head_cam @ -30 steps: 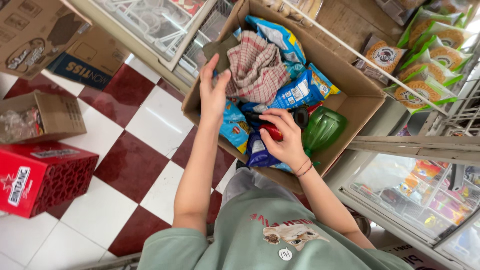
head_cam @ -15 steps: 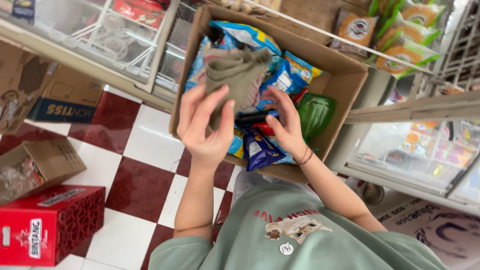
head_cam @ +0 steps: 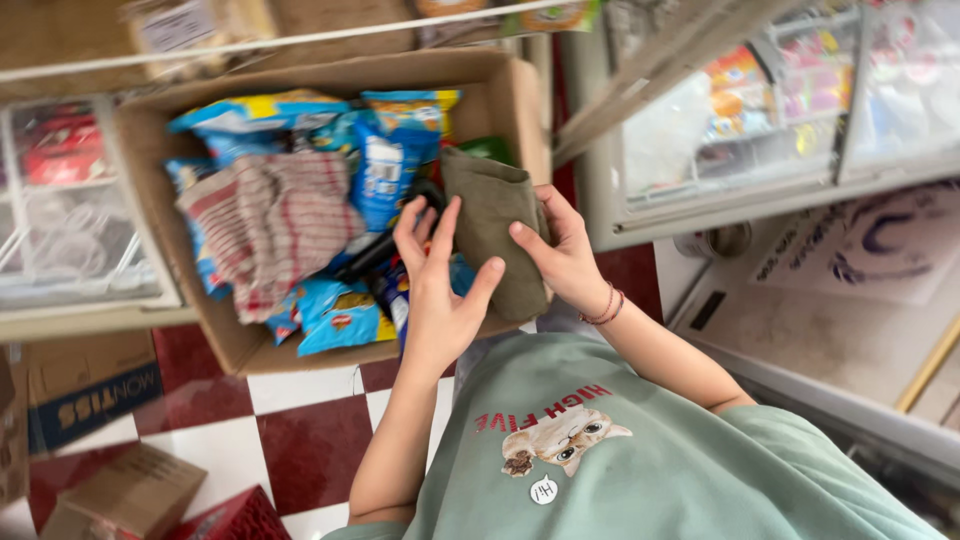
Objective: The person sprays a liquid from a green bottle onto store shelves and snack bags, wipes them with a cloth, and then scans various snack bags using a handheld barcode scanner.
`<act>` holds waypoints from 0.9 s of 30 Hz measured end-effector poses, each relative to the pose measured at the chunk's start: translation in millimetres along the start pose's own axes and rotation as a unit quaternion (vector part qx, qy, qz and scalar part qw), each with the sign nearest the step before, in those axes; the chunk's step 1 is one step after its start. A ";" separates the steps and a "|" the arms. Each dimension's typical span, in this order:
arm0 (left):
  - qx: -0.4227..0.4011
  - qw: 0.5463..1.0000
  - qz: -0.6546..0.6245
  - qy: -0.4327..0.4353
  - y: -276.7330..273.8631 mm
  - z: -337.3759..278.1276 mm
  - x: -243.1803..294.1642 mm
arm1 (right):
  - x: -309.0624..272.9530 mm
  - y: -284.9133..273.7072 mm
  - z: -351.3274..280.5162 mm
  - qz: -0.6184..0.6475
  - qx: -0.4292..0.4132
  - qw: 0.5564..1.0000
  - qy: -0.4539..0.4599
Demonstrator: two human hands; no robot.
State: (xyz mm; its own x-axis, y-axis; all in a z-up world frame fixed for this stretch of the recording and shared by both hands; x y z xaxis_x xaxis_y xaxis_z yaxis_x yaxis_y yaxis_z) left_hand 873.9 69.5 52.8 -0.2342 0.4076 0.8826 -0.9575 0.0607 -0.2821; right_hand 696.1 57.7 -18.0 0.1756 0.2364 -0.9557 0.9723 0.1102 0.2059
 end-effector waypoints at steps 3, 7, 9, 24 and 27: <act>-0.116 0.981 -0.143 -0.062 51.7 3.8 2.9 | -4.3 -29.0 -20.3 0.038 0.024 0.999 0.010; -0.170 0.971 -0.170 -0.015 106.2 5.2 14.7 | -15.0 -60.4 -32.5 0.081 0.030 0.996 -0.004; -0.146 0.969 -0.196 0.026 122.1 7.2 20.2 | -25.7 -75.3 -42.8 0.019 0.041 0.998 -0.043; -0.046 0.846 -0.455 -0.275 267.8 24.3 10.3 | -7.0 -323.0 -116.0 0.140 0.218 0.965 0.048; -0.149 0.845 -0.447 -0.252 330.1 27.1 32.4 | 23.7 -366.4 -115.5 0.121 0.231 0.963 0.063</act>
State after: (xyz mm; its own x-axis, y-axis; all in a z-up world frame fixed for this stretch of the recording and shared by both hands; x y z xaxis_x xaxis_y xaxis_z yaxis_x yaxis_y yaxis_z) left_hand 545.7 78.0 -1.5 0.4470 -0.3585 0.8196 -0.7223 0.3958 0.5671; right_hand 326.2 134.4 -91.7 0.4137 0.3195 -0.8525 0.8751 -0.3978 0.2756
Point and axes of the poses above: each hand's wrist, its own z-axis towards the middle knuckle, its own y-axis out of the palm, x = y × z, the point moved 6 cm from there along z, towards the middle knuckle, and after that the axes turned 13 degrees about y, right-handed, at the moved point
